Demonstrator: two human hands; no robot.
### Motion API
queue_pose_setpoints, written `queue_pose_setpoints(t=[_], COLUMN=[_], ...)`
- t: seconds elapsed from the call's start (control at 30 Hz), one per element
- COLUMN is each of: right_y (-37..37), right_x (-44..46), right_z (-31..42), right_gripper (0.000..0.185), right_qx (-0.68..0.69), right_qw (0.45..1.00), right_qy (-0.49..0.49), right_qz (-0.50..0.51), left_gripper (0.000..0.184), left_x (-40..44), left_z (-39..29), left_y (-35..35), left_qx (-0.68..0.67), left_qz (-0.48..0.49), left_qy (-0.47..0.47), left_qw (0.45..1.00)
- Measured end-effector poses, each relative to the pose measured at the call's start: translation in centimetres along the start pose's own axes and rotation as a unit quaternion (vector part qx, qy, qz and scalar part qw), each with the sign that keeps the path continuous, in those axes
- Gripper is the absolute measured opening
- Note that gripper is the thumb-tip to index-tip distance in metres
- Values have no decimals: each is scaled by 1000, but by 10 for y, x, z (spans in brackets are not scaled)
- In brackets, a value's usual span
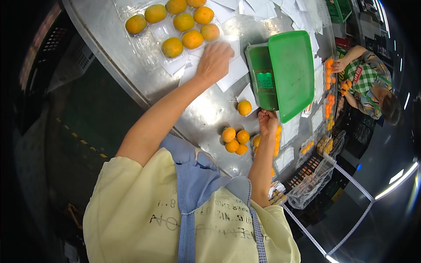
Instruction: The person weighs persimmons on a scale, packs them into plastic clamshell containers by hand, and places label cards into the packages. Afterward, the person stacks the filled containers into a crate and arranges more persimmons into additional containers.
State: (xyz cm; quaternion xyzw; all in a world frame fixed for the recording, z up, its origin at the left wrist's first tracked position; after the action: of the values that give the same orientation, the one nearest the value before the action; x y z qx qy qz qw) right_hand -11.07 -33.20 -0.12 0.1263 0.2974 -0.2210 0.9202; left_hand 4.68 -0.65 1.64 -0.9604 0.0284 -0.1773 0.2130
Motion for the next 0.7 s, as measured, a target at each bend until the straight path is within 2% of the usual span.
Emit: queue_pose_setpoints(t=[0.5,0.7], right_y=[28,39], right_x=[-38,-42], right_z=[-23,-22], right_gripper=[24,22], right_qx=[-3,-22], right_qw=[999,1000], right_qy=[-11,-17], right_qz=[-38,-8], left_gripper=[18,18], left_x=[0,0], left_z=[0,-1], left_y=[0,0], left_qx=[3,0], left_qz=[-13,-13], left_qy=[12,7], left_qw=[1000,1000])
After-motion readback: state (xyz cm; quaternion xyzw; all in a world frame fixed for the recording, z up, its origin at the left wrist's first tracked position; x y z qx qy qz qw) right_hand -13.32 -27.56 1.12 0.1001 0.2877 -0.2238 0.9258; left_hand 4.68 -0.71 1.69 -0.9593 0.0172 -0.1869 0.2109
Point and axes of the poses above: each hand's wrist, its own x-axis towards the middle knuckle, its own y-axis out of the palm, z = x × y, the point moved 5 cm from there along x, towards the middle knuckle, and after that the axes turned 13 degrees about -x, right-handed, at the moved point
